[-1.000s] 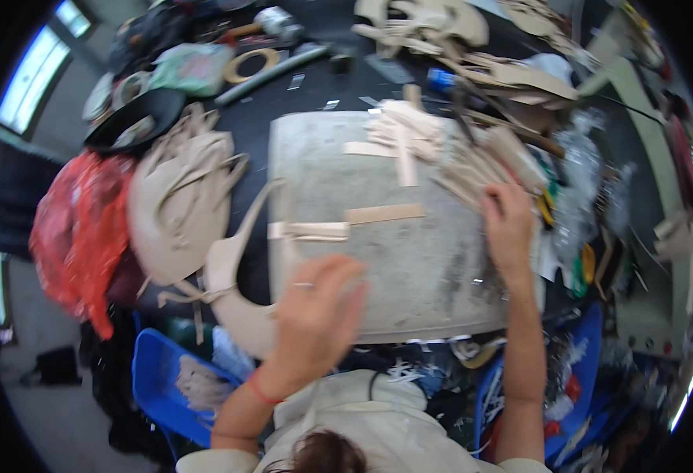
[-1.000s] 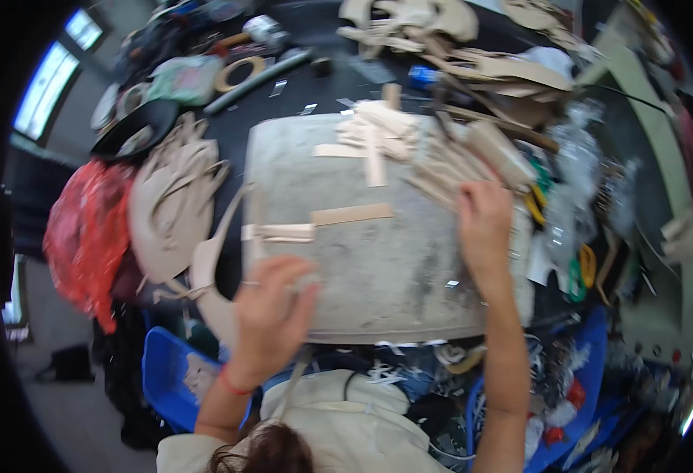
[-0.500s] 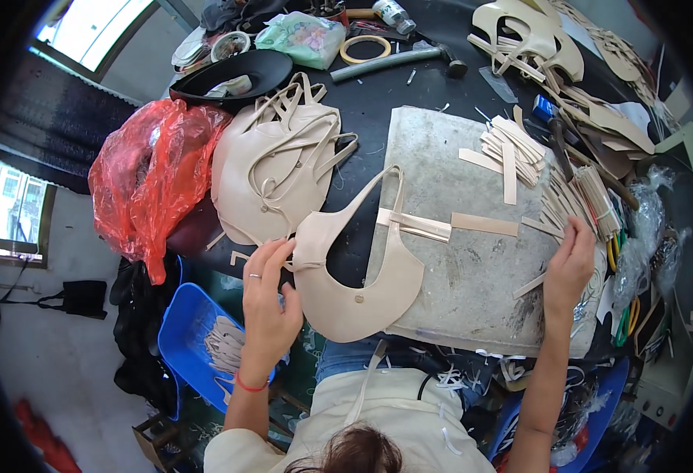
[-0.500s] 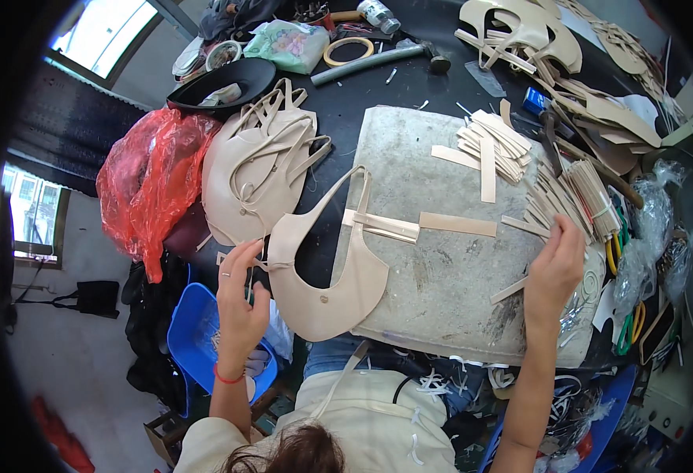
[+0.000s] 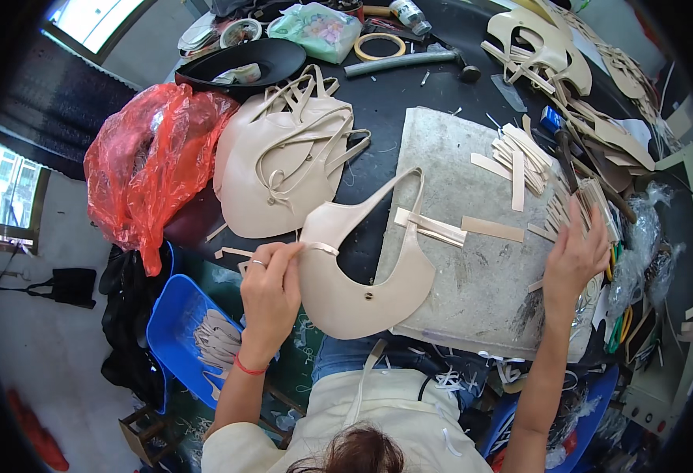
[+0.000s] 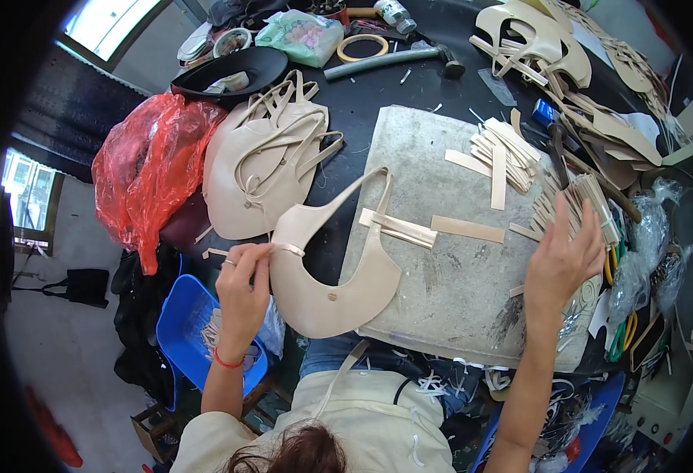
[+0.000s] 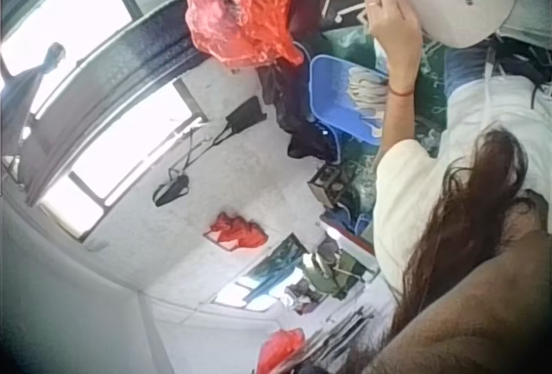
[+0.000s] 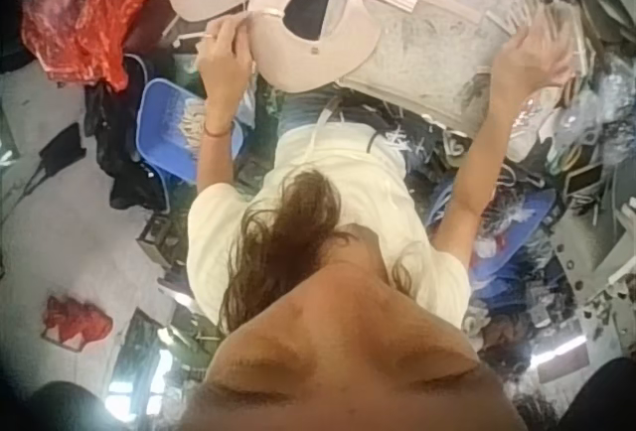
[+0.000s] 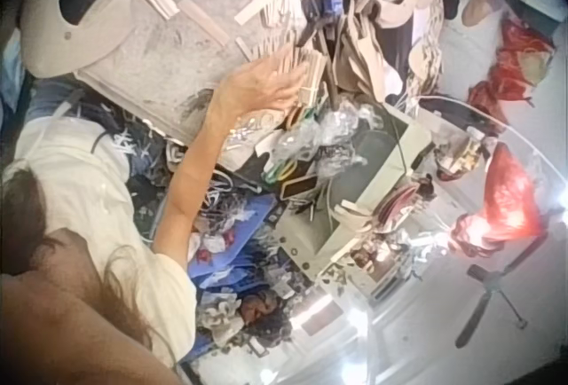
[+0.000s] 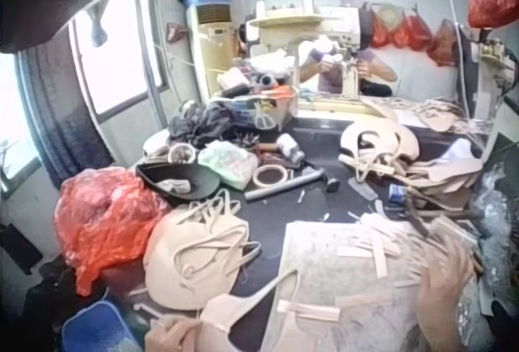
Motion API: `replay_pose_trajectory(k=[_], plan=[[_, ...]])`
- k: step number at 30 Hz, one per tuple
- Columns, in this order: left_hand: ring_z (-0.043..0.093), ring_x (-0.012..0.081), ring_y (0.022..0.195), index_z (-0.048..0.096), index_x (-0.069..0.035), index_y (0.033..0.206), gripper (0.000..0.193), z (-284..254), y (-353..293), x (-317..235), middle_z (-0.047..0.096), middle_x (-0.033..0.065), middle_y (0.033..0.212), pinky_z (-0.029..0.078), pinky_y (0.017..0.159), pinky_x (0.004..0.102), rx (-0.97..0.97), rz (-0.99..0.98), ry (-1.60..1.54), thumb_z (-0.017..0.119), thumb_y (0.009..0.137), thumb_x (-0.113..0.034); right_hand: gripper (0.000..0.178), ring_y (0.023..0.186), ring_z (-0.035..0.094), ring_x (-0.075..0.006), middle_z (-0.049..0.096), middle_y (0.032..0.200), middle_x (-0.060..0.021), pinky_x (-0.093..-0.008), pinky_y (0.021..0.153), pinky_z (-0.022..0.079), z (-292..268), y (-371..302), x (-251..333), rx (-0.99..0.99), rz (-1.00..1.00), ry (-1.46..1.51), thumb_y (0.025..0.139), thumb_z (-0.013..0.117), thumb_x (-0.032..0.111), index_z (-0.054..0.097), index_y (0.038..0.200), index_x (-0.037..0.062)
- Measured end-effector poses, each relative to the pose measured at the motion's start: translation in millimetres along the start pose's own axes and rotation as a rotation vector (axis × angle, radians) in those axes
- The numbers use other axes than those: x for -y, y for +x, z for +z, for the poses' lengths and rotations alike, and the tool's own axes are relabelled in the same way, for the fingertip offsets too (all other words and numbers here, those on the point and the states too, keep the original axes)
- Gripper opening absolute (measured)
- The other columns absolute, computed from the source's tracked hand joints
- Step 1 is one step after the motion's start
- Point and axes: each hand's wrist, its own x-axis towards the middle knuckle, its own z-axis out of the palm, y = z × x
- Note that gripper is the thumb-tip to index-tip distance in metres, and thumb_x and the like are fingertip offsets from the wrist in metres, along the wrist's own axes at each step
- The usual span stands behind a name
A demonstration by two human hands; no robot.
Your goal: The person is assembling shoe components by hand. They repeatedly pick up small beige leather strips, fold them, and attach them to a larger beige shoe upper piece. The person uses green-handled scissors to trim the strips to the correct length. The workspace is cluttered with various leather scraps and tools.
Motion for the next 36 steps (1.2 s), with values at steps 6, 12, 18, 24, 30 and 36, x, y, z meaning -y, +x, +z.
replay_pose_trajectory(k=[6, 12, 18, 24, 30, 36], plan=[[0.063, 0.0254, 0.081, 0.067, -0.002, 0.098, 0.015, -2, 0, 3, 0.064, 0.0111, 0.093, 0.049, 0.068, 0.0327, -0.015, 0.030, -0.006, 0.061, 0.084, -0.001, 0.027, 0.116, 0.051, -0.0320, 0.055, 0.123, -0.0158, -0.0430, 0.099, 0.039, -52, -31, 121, 0.302, -0.434, 0.886, 0.081, 0.063, 0.009, 0.063, 0.108, 0.0040], [0.063, 0.0127, 0.088, 0.064, 0.002, 0.108, 0.018, -45, 6, 40, 0.065, 0.0104, 0.101, 0.055, 0.074, 0.0275, -0.296, -0.398, -0.589, 0.055, 0.093, -0.002, 0.030, 0.120, 0.047, -0.0321, 0.052, 0.125, -0.0185, -0.0423, 0.102, 0.039, -51, -54, 146, 0.488, -0.461, 1.023, 0.080, 0.065, 0.013, 0.062, 0.105, -0.0017], [0.064, 0.0174, 0.093, 0.054, 0.006, 0.118, 0.027, -146, -48, 131, 0.064, 0.0123, 0.103, 0.054, 0.082, 0.0269, -0.819, -0.547, -0.551, 0.054, 0.094, -0.007, 0.031, 0.120, 0.047, -0.0328, 0.052, 0.125, -0.0196, -0.0428, 0.104, 0.038, -51, -57, 147, 0.489, -0.464, 0.992, 0.080, 0.065, 0.013, 0.061, 0.106, -0.0031], [0.062, 0.0244, 0.102, 0.065, -0.004, 0.111, 0.024, -179, -144, 191, 0.064, 0.0138, 0.112, 0.048, 0.090, 0.0340, -0.200, -0.482, 0.686, 0.057, 0.089, -0.004, 0.031, 0.120, 0.047, -0.0332, 0.052, 0.125, -0.0201, -0.0431, 0.104, 0.037, -55, -56, 148, 0.479, -0.457, 0.997, 0.080, 0.065, 0.012, 0.060, 0.106, -0.0036], [0.058, 0.0277, 0.100, 0.067, -0.005, 0.108, 0.025, -40, 8, 41, 0.062, 0.0126, 0.111, 0.046, 0.086, 0.0344, -0.162, -0.023, 0.121, 0.060, 0.084, -0.001, 0.032, 0.120, 0.047, -0.0335, 0.052, 0.124, -0.0203, -0.0435, 0.104, 0.037, -51, -58, 149, 0.461, -0.475, 0.980, 0.079, 0.066, 0.012, 0.060, 0.107, -0.0035], [0.059, 0.0286, 0.091, 0.063, -0.003, 0.104, 0.019, 4, 58, 47, 0.064, 0.0125, 0.102, 0.048, 0.079, 0.0347, -0.044, 0.261, 0.212, 0.060, 0.085, -0.004, 0.033, 0.120, 0.047, -0.0334, 0.052, 0.125, -0.0201, -0.0437, 0.104, 0.037, -52, -59, 152, 0.474, -0.462, 0.997, 0.080, 0.067, 0.012, 0.060, 0.107, -0.0032]])
